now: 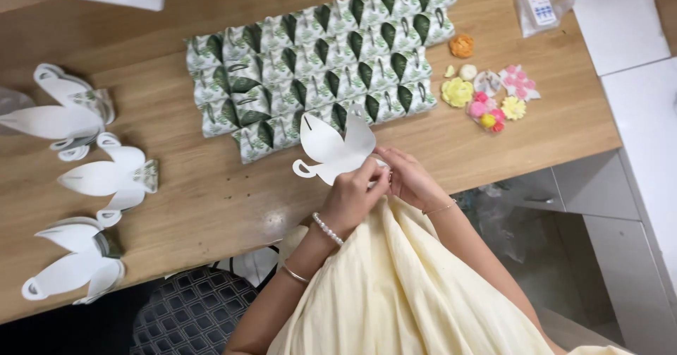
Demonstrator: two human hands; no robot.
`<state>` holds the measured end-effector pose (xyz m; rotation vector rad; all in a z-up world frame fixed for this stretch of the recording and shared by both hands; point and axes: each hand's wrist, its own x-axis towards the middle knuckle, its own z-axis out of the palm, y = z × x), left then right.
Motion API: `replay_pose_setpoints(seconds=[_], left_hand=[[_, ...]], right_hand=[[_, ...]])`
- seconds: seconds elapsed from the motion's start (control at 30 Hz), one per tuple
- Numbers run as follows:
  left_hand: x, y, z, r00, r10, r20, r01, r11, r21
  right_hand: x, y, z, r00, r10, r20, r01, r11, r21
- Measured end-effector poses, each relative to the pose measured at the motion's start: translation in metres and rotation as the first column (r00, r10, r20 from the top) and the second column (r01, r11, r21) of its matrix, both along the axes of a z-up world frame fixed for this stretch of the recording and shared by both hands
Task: Packaging floral-shaped candles and instructions into small plastic bags and decorative boxes.
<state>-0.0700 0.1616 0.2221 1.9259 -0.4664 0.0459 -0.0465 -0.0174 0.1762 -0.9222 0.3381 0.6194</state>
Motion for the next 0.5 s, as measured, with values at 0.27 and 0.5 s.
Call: replay_pose_setpoints(seconds=[0.27,0.5], left_hand=[[-0.003,-0.064,-0.009,0.931,-0.287,-0.224,0.329,0.927,0.178],[0.017,-0.075,-0.031,0.939,-0.184,-0.291,0.282,0.896,0.343]], right_hand=[[0.001,-0.106,-0.123,0.995,0.089,0.051,-0.057,0.896,-0.441],[0.042,-0.159,-0.179,0.932,0.353,-0.088,-0.327,0.705,-0.629]])
